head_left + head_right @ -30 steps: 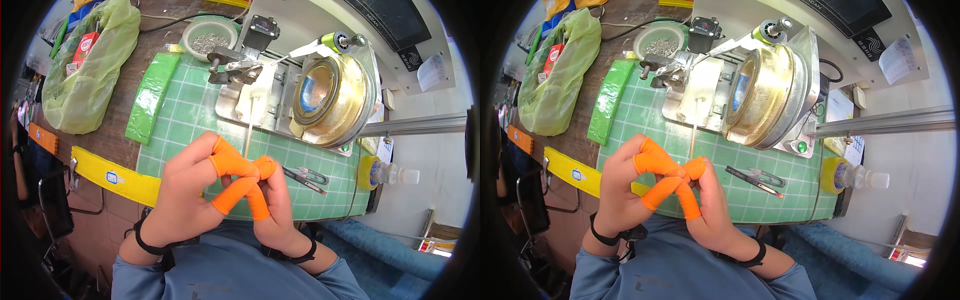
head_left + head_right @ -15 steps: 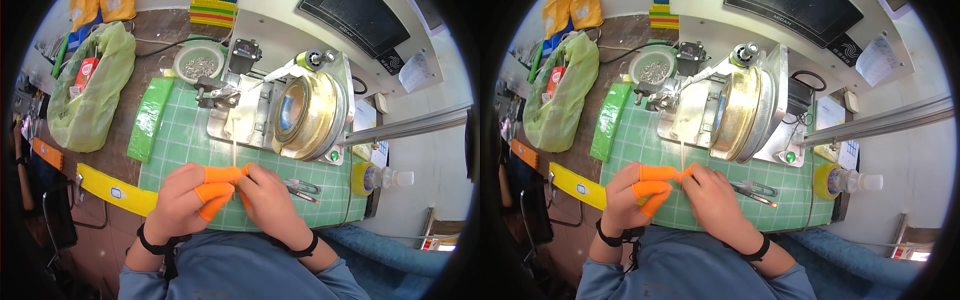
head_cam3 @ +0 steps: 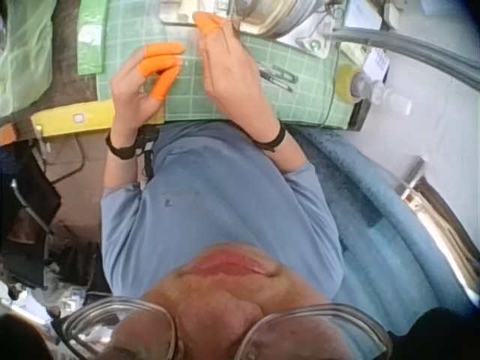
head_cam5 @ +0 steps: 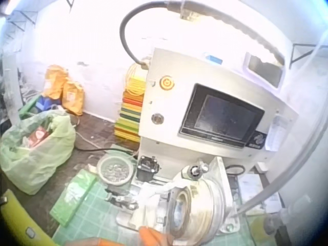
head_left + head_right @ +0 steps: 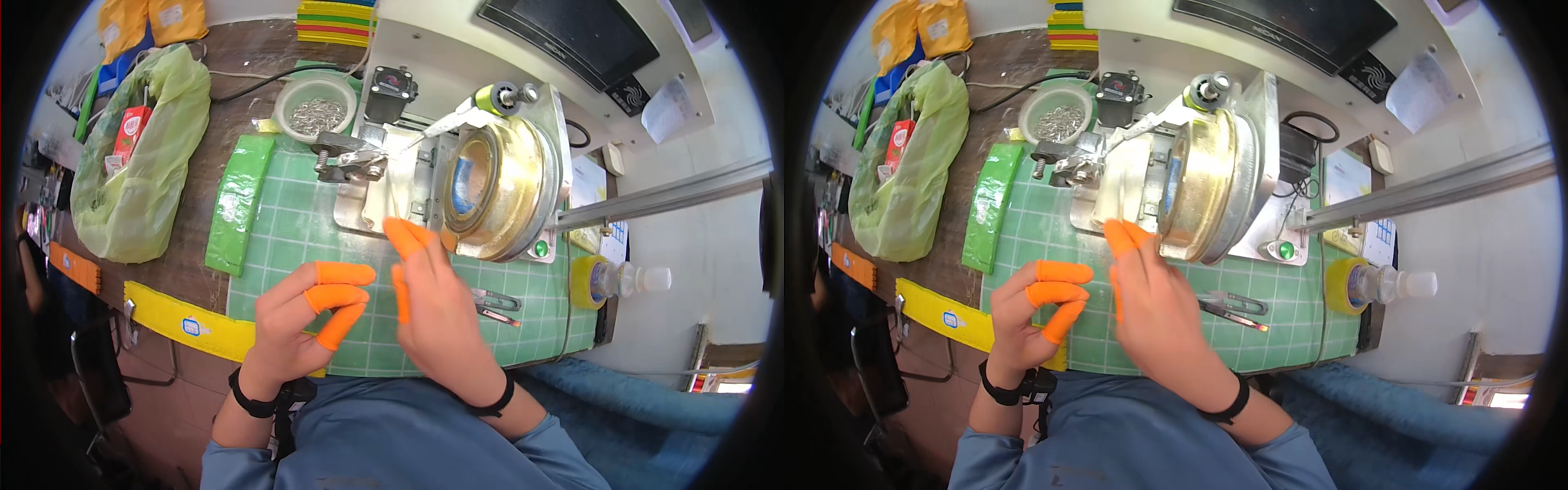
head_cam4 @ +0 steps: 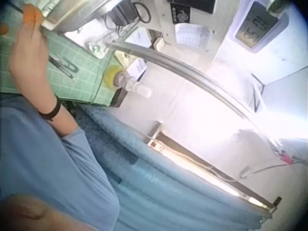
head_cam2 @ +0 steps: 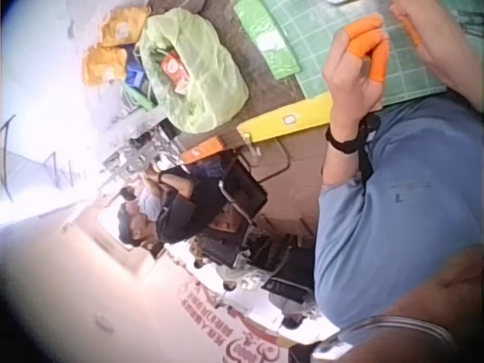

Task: Assembling small metal components and wires using an automated winding machine, adhesive, and tweezers at a factory workstation.

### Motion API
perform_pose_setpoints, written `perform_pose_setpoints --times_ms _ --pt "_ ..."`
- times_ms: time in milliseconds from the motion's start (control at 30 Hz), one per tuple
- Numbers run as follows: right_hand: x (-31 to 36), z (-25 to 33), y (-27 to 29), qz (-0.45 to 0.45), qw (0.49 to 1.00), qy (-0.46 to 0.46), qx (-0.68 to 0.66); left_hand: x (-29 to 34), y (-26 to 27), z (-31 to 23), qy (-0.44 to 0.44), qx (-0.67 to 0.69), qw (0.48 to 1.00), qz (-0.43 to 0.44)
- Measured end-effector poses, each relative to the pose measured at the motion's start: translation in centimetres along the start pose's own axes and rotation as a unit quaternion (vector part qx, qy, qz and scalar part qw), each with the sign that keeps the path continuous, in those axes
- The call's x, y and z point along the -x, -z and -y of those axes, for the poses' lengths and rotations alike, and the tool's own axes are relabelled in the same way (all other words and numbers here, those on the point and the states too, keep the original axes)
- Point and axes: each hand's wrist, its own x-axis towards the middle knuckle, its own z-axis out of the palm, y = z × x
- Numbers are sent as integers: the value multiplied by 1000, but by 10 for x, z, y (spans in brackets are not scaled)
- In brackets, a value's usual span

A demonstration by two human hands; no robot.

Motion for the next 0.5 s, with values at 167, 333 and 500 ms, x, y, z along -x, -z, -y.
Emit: perform_pose_setpoints --times_ms 167,333,500 --pt "53 -15 12 -24 996 44 -68 -3 0 0 -14 6 1000 -7" --pt "80 -13 31 -72 988 91 -104 0 0 1 -16 20 1000 -14" --pt "64 -8 35 -109 977 152 -103 3 -1 1 -18 17 1000 -17"
